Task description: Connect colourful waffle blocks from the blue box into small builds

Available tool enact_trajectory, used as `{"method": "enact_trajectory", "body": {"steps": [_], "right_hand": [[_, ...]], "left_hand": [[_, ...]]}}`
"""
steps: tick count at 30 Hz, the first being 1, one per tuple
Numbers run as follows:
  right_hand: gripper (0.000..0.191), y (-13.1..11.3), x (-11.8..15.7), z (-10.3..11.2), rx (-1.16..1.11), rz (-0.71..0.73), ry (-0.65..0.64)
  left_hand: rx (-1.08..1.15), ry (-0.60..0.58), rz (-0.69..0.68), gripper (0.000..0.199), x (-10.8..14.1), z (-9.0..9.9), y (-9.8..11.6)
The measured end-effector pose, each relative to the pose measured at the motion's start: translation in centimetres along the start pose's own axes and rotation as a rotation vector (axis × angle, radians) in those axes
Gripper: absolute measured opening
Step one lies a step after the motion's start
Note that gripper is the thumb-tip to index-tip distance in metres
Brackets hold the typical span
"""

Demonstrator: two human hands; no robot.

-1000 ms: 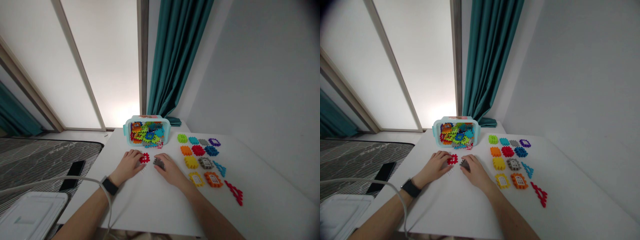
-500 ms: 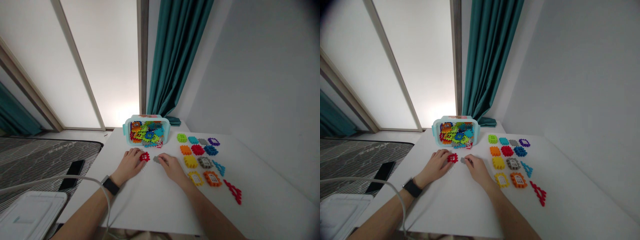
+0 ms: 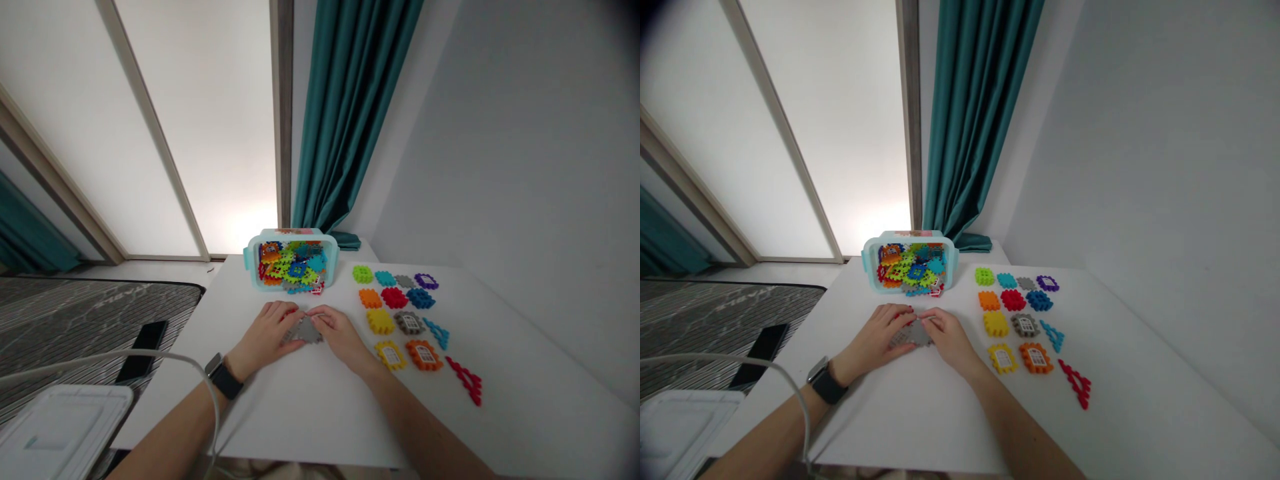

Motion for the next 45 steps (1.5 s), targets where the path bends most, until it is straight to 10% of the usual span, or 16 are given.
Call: {"method": "enact_trajectory", "body": {"steps": [26, 45], "right_hand": [[0.037, -1.3, 0.2, 0.5, -0.12, -0.005, 0.071], [0.035, -0.8, 0.3, -0.2, -0.124, -0.011, 0.066]], "left_hand": [[0.127, 0.084, 0.088, 0.019, 0.3, 0.6, -0.9], [0.238, 0.045, 0.195, 0.045, 0.5, -0.2, -1.7]]}}
Point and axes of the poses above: each hand's wrist, its own x-axis away from the middle knuckle, its own z-axis out of the back of the hand, y = z × x, the point moved 6 cm from there along -x, towards the middle knuckle, and after that the axes turned 3 degrees about -x, right-handed, at the moved point
